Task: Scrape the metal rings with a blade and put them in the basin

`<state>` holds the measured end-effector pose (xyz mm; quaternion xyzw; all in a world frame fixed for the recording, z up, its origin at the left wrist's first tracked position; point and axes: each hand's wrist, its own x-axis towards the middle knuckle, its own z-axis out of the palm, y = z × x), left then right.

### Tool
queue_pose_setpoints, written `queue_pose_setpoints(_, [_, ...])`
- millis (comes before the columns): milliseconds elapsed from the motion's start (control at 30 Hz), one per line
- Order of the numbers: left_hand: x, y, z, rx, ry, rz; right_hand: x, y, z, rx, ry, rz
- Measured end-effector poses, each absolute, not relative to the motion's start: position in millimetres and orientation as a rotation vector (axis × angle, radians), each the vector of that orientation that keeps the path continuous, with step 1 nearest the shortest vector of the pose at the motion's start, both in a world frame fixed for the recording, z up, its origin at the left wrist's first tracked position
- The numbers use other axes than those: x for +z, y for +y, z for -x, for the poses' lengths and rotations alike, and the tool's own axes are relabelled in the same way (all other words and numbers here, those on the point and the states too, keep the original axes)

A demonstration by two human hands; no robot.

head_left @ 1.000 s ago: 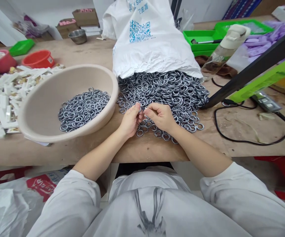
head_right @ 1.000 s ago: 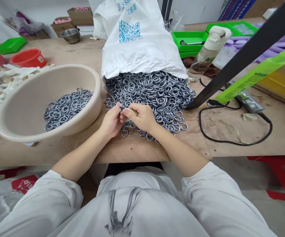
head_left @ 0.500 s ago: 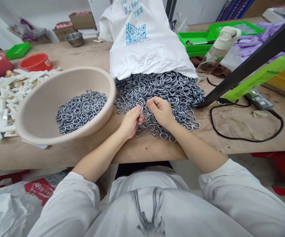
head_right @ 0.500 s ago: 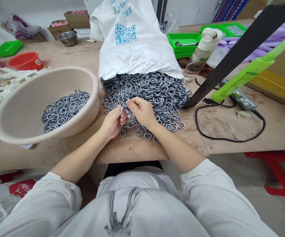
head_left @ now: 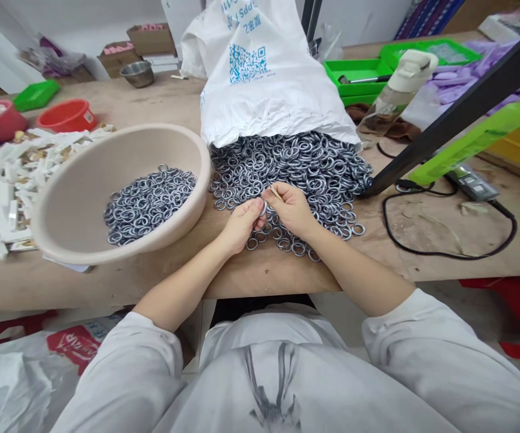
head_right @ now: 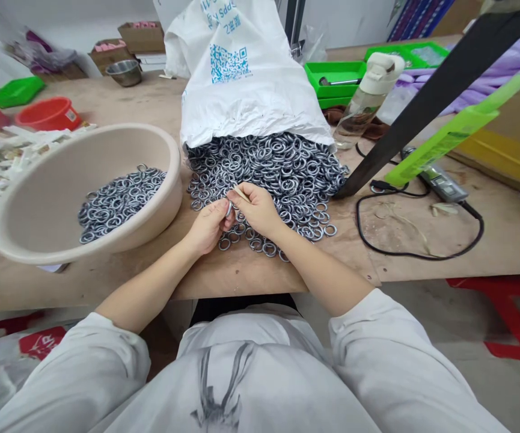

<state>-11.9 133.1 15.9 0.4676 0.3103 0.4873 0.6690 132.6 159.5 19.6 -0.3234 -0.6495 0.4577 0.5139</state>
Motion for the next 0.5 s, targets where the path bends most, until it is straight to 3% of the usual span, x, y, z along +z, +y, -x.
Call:
queue_pose_setpoints(200, [26, 149, 23, 1.263, 0.683, -1.017, 12, 167, -132, 0.646, -1.540, 0.892])
queue_pose_setpoints(333, [42, 131, 49, 1.406, 0.717, -0.737, 24, 155, -136, 0.642, -1.529, 0.982])
queue_pose_setpoints(433, [47, 87, 66, 1.453, 0.749, -0.605, 35, 133, -136, 0.704, -1.887, 1.212])
queue_pose_setpoints(500, [45, 56, 72, 1.458, 0.816, -0.480, 37, 120, -132, 0.578, -2.167, 1.317])
